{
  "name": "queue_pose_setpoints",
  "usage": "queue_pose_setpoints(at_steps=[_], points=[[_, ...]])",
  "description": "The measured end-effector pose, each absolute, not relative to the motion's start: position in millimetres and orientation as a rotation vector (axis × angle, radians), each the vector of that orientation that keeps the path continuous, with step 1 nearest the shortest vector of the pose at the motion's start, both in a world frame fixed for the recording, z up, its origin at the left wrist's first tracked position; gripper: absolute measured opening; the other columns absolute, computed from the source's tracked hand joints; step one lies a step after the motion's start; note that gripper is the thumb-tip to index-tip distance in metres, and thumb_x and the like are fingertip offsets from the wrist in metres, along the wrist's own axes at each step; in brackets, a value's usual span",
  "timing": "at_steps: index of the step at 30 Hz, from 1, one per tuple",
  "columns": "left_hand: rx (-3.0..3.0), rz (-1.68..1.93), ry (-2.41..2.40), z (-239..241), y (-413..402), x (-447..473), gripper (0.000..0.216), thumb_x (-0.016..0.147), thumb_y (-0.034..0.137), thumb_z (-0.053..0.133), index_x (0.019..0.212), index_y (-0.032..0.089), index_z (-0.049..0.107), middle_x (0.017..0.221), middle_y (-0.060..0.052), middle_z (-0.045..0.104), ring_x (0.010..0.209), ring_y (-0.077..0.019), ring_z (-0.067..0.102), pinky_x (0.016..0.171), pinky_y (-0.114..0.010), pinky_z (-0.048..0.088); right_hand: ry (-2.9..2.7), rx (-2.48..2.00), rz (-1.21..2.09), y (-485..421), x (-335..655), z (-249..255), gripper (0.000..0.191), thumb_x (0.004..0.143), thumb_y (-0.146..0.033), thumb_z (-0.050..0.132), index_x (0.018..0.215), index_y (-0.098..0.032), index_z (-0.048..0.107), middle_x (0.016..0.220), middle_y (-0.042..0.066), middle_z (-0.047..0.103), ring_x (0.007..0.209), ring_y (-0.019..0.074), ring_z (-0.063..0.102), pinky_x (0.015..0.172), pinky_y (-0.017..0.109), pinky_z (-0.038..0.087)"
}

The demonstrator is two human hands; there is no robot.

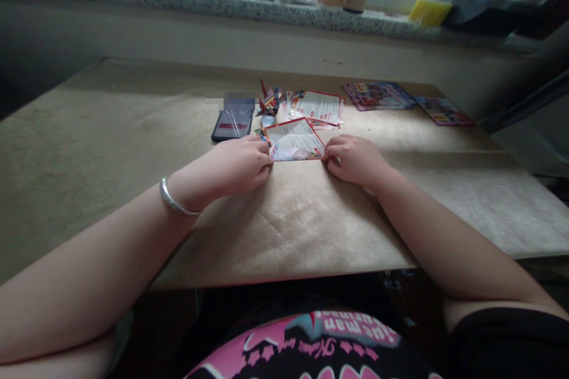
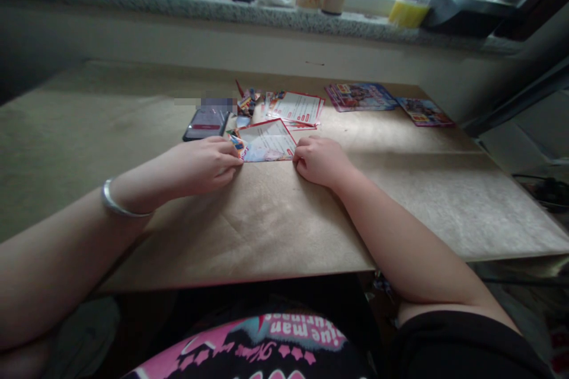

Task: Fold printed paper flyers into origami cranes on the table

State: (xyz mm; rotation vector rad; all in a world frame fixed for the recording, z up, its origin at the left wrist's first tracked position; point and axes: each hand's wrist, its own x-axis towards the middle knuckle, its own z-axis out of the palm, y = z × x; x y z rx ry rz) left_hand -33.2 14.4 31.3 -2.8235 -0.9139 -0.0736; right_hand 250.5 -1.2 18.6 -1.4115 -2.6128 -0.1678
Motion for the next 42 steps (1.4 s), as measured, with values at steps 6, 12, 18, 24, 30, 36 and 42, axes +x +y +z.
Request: queue_pose_setpoints(at_steps=[6, 12, 18, 24, 30, 36, 42], points=[[-2.906, -0.294, -0.717, 13, 14, -16, 0.033, 0.096, 0.027, 0.045, 0.117, 0.016, 0.067, 0.111, -0.012, 0.067, 0.101, -0.0216, 0.061, 0.092, -0.035, 0.05, -2.589, -1.441, -0.292, 1, 252, 18, 0.026, 0.087, -0.019, 0.05, 0.09, -0.017, 0.076, 0.098, 0.01, 0.074, 0.093, 0.025, 0.062, 0.08, 0.037, 0.044], [-2.85, -0.323, -0.714, -2, 24, -7, 0.038, 0.099, 0.034, 0.043, 0.129, 0.023, 0.064, 0.112, -0.011, 0.064, 0.102, -0.0247, 0.056, 0.092, -0.04, 0.046, -2.597, -1.158, -0.093, 5, 238, 6, 0.028, 0.091, -0.021, 0.049, 0.105, -0.022, 0.074, 0.105, 0.006, 0.072, 0.093, 0.0218, 0.058, 0.083, 0.035, 0.043], [-2.847, -0.327, -0.784, -6, 26, -7, 0.04, 0.098, 0.034, 0.043, 0.131, 0.022, 0.062, 0.117, -0.011, 0.063, 0.106, -0.0275, 0.053, 0.095, -0.043, 0.043, -2.607, -1.107, -0.1, 10, 234, 3, 0.028, 0.091, -0.021, 0.049, 0.104, -0.022, 0.074, 0.104, 0.006, 0.071, 0.089, 0.0212, 0.056, 0.081, 0.034, 0.042], [-2.857, -0.289, -0.805, -2, 25, -5, 0.038, 0.097, 0.035, 0.044, 0.128, 0.023, 0.063, 0.118, -0.009, 0.064, 0.106, -0.0272, 0.054, 0.093, -0.041, 0.043, -2.638, -1.045, -0.124, 12, 239, 1, 0.028, 0.091, -0.02, 0.048, 0.105, -0.023, 0.073, 0.104, 0.007, 0.071, 0.087, 0.0199, 0.055, 0.08, 0.034, 0.04], [-2.823, -0.285, -0.837, 0, 22, -4, 0.038, 0.098, 0.035, 0.042, 0.127, 0.024, 0.065, 0.118, -0.009, 0.066, 0.104, -0.0278, 0.056, 0.091, -0.042, 0.043, -2.681, -1.021, -0.185, 16, 241, 2, 0.03, 0.091, -0.021, 0.047, 0.108, -0.024, 0.072, 0.103, 0.007, 0.07, 0.088, 0.0202, 0.054, 0.079, 0.033, 0.038], [-2.856, -0.296, -0.827, 3, 25, -8, 0.037, 0.099, 0.036, 0.04, 0.121, 0.024, 0.067, 0.117, -0.007, 0.067, 0.105, -0.0269, 0.058, 0.094, -0.043, 0.043, -2.702, -1.034, -0.205, 15, 246, 8, 0.032, 0.089, -0.018, 0.048, 0.107, -0.025, 0.074, 0.102, 0.007, 0.07, 0.088, 0.0204, 0.055, 0.077, 0.033, 0.039], [-2.921, -0.245, -0.828, 14, 25, -14, 0.035, 0.096, 0.032, 0.043, 0.119, 0.025, 0.069, 0.12, -0.005, 0.068, 0.107, -0.0242, 0.06, 0.096, -0.04, 0.042, -2.721, -1.116, -0.204, 14, 256, 14, 0.031, 0.087, -0.017, 0.05, 0.103, -0.024, 0.075, 0.105, 0.007, 0.071, 0.092, 0.0207, 0.059, 0.079, 0.033, 0.041]])
